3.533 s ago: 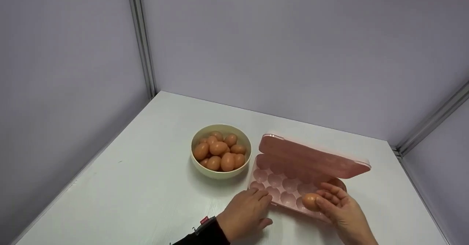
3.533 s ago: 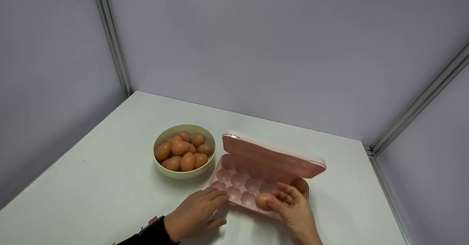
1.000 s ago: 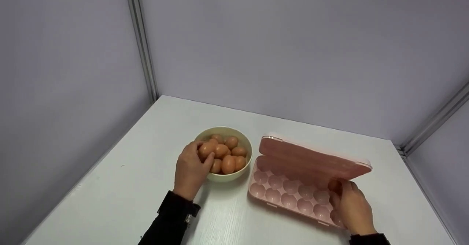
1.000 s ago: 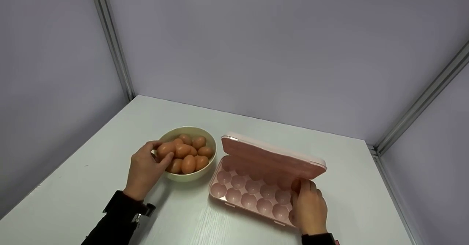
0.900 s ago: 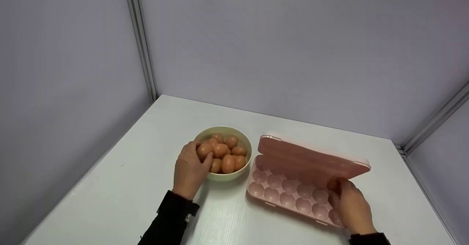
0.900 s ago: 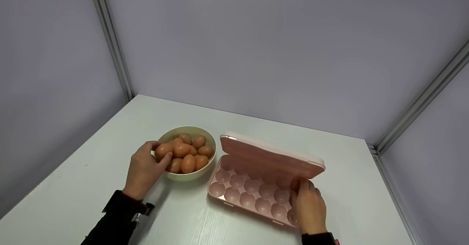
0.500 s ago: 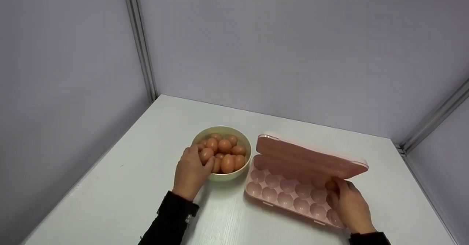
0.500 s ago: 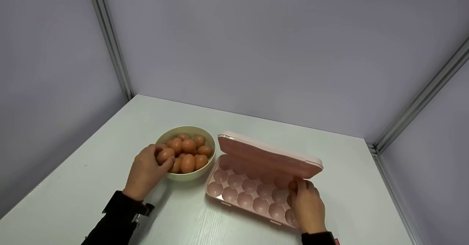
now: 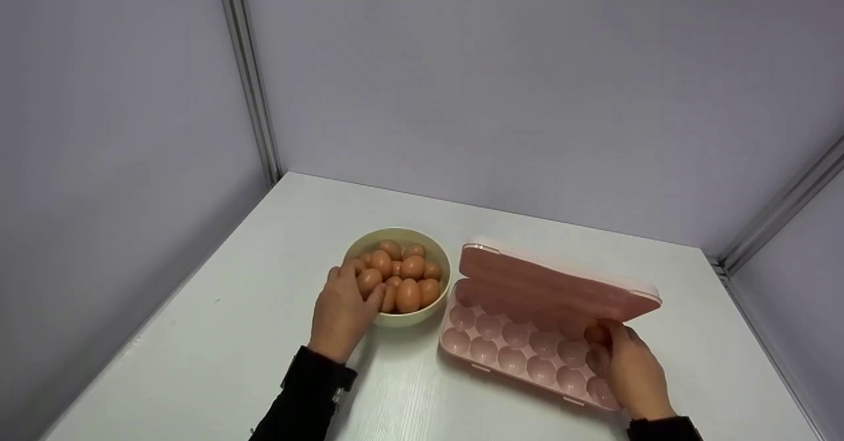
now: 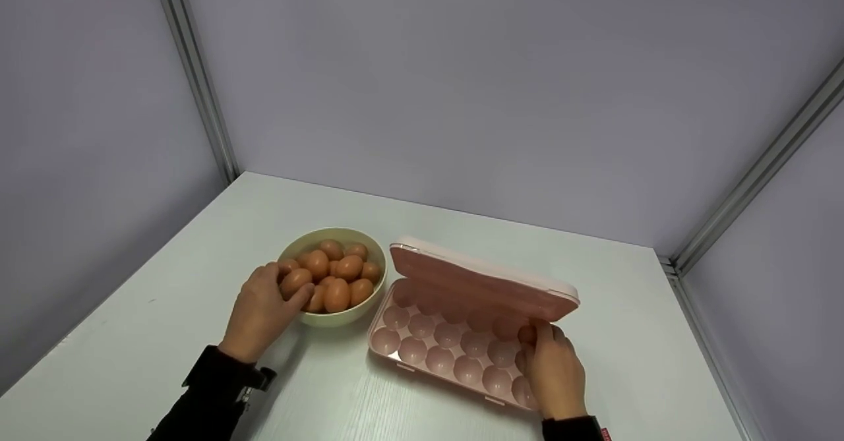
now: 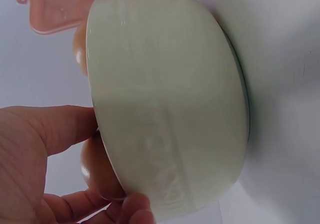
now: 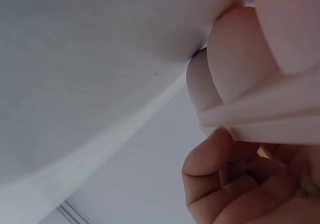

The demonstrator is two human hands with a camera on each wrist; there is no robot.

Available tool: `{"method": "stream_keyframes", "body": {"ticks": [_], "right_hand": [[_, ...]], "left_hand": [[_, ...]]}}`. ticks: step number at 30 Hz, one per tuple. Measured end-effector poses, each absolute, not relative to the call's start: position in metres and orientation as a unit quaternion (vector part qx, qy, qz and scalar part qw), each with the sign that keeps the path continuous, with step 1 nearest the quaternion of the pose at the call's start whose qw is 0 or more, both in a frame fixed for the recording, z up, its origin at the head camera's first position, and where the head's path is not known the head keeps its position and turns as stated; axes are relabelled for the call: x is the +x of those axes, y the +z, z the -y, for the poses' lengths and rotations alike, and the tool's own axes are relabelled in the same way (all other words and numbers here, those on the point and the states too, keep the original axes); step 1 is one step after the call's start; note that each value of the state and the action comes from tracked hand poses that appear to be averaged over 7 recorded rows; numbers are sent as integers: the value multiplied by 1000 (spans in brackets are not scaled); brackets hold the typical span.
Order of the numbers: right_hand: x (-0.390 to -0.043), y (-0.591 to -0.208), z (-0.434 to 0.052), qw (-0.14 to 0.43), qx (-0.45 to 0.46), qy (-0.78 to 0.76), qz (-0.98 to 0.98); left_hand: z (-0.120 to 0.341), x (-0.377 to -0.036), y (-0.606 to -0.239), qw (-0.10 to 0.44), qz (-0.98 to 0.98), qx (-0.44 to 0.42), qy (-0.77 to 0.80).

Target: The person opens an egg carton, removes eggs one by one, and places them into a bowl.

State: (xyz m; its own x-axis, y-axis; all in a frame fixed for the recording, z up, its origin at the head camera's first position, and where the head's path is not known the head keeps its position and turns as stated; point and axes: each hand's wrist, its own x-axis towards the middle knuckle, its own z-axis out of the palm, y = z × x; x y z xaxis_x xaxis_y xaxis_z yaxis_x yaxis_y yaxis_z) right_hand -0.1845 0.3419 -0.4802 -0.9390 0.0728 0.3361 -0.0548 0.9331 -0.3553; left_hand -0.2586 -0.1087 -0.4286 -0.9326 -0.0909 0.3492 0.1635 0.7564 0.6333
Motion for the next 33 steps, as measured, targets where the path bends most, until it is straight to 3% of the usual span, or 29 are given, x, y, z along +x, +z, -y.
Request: {"method": "stream_keyframes", "body": {"ticks": [20, 24, 28, 33], "right_hand": [[-175, -454, -340, 82, -60, 253, 962], [-170, -442, -328, 72, -61, 322, 942], [-166, -437, -309, 20, -58, 461, 885], [-162, -439, -287, -58, -52, 605, 793]], "left_hand": [[101, -250, -423, 272, 902, -66, -328], [93, -246, -418, 305, 872, -128, -361], [78, -236, -415, 337, 828, -233, -382], [54, -216, -415, 302, 805, -339, -382]]}}
